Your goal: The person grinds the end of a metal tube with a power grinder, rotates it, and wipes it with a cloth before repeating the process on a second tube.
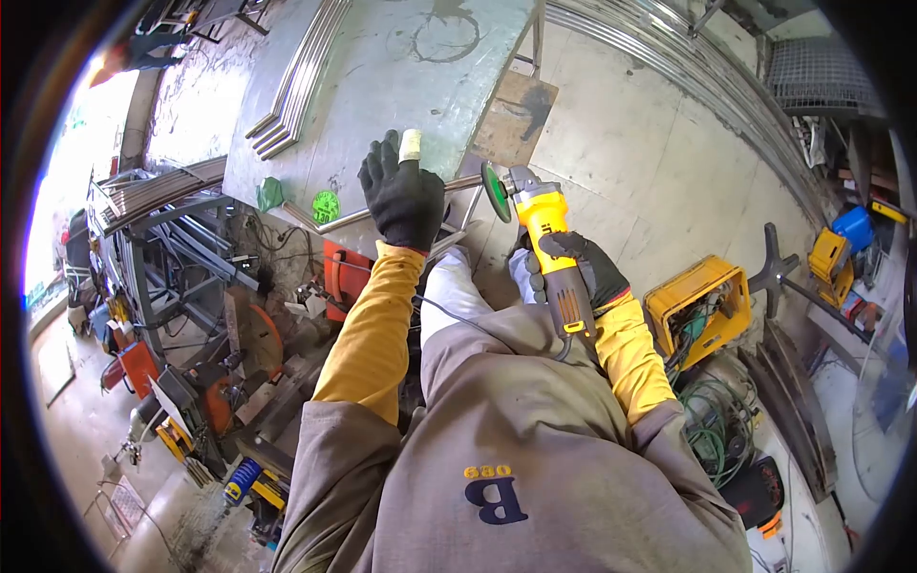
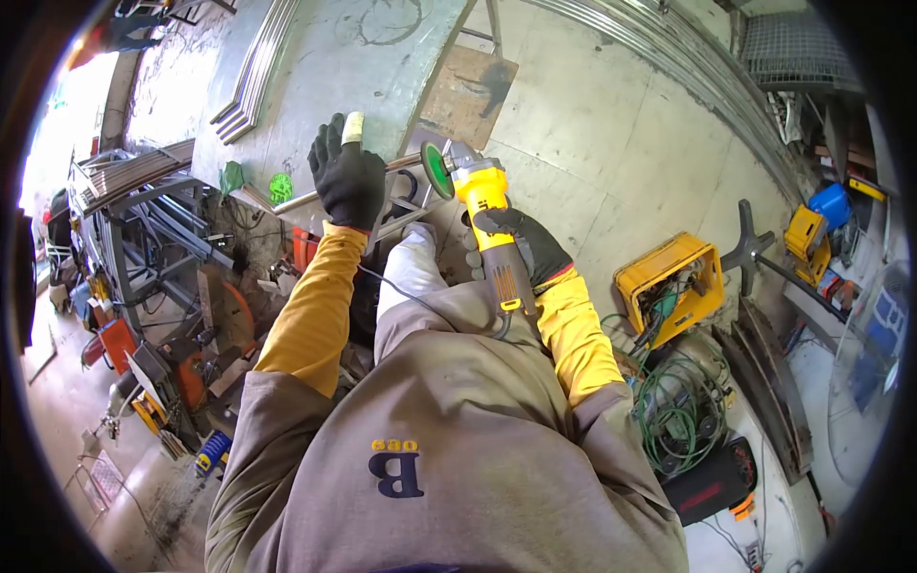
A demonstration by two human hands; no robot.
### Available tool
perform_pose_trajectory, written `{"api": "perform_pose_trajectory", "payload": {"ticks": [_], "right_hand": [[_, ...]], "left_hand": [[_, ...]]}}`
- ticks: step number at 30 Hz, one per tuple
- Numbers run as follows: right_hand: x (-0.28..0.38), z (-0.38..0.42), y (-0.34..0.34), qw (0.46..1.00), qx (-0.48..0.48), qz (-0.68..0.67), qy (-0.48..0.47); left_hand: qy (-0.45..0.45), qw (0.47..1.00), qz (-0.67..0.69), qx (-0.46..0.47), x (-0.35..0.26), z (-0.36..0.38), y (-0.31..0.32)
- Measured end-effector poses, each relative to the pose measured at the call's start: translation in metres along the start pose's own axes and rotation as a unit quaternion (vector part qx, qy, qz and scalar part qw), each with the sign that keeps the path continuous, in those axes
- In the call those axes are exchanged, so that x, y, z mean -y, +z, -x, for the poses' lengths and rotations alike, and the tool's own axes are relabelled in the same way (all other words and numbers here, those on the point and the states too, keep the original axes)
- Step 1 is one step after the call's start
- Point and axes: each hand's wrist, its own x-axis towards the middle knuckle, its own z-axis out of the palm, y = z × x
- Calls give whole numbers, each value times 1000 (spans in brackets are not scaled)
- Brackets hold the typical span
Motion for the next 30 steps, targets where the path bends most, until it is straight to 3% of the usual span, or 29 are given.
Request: {"api": "perform_pose_trajectory", "payload": {"ticks": [2, 10, 13, 15, 18, 30], "right_hand": [[3, 7, 10, 999, -45, 26, -11], [8, 20, 12, 991, -22, 124, -44], [14, 24, 17, 990, -47, 119, -65], [21, 26, 17, 973, -114, 179, -95], [30, 32, 25, 966, -111, 203, -116], [31, 32, 24, 968, -99, 223, -53]], "left_hand": [[-9, 1000, 1, 1, 1, 0, 1], [-14, 999, 23, 18, -1, -2, -3], [-20, 1000, 0, 17, -2, 0, -1], [-24, 1000, -7, 11, -4, 6, -3], [-27, 1000, -14, 4, -8, 13, -8], [-43, 999, 9, 20, -19, 52, -24]]}}
